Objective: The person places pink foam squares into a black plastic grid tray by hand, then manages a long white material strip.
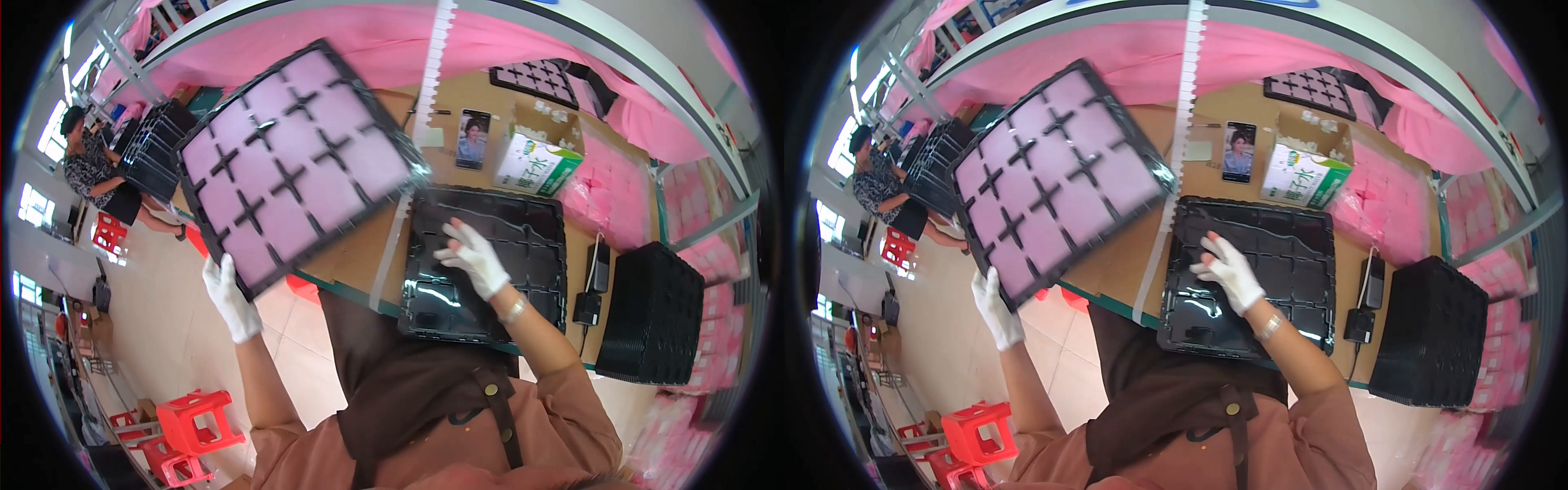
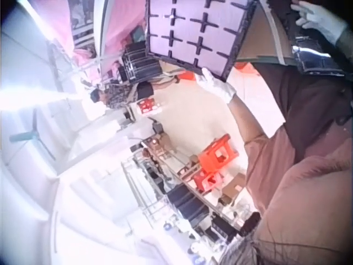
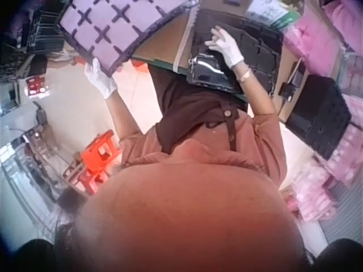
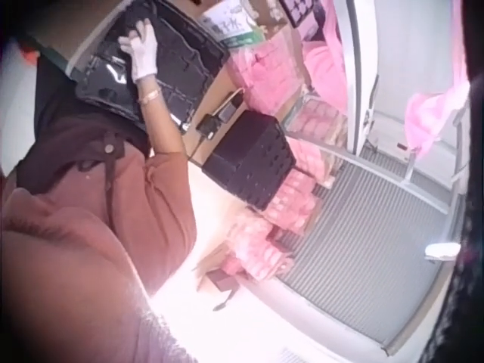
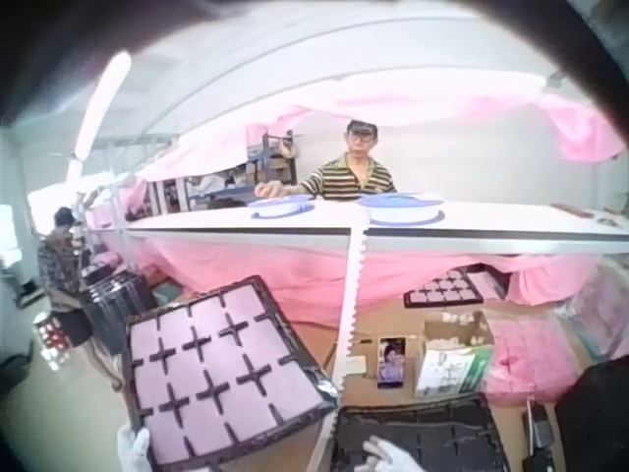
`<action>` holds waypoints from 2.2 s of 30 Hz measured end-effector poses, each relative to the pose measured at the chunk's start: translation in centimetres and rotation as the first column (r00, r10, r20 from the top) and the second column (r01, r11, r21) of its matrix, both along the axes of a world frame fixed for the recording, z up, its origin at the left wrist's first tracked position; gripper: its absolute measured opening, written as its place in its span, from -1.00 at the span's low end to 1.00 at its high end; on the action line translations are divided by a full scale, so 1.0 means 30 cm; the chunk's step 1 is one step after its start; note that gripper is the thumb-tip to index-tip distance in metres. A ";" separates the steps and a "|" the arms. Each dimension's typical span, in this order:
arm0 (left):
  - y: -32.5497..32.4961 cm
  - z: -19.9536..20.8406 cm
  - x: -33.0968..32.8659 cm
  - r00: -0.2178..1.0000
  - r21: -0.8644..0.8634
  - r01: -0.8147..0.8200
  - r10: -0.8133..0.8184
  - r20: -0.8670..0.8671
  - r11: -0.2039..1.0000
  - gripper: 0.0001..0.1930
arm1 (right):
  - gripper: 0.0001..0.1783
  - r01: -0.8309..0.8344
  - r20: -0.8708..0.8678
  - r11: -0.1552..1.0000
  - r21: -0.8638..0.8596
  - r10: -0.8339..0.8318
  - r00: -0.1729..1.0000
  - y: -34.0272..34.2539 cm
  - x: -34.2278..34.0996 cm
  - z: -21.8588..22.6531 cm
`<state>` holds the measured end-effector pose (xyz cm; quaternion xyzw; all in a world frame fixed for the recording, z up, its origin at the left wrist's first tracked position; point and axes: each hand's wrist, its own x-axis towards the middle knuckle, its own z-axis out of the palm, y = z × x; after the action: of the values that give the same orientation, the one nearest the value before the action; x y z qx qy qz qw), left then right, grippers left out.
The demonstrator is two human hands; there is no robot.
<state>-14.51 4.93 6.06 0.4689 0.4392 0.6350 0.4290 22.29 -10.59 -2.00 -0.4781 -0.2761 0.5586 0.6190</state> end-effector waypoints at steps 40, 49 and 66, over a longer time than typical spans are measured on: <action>-0.147 -0.179 0.545 0.748 -0.324 0.609 -0.660 -0.069 0.724 -0.81 | -0.66 0.123 0.247 0.982 0.142 -0.155 0.956 0.222 -0.152 0.253; -0.210 -0.172 0.593 0.831 -0.374 0.555 -0.517 0.207 0.743 -0.88 | -0.76 -0.061 0.044 0.996 -0.061 0.063 0.997 0.094 -0.210 0.016; -0.156 -0.232 0.575 0.876 -0.474 0.481 -0.390 0.283 0.737 -0.82 | -0.92 0.173 0.979 0.978 0.115 -0.141 0.146 0.289 0.069 -0.044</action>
<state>2.73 0.24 -0.89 0.3675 0.4379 0.4062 0.7129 24.35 -1.93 -3.32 -0.7586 -0.5517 0.0535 0.3425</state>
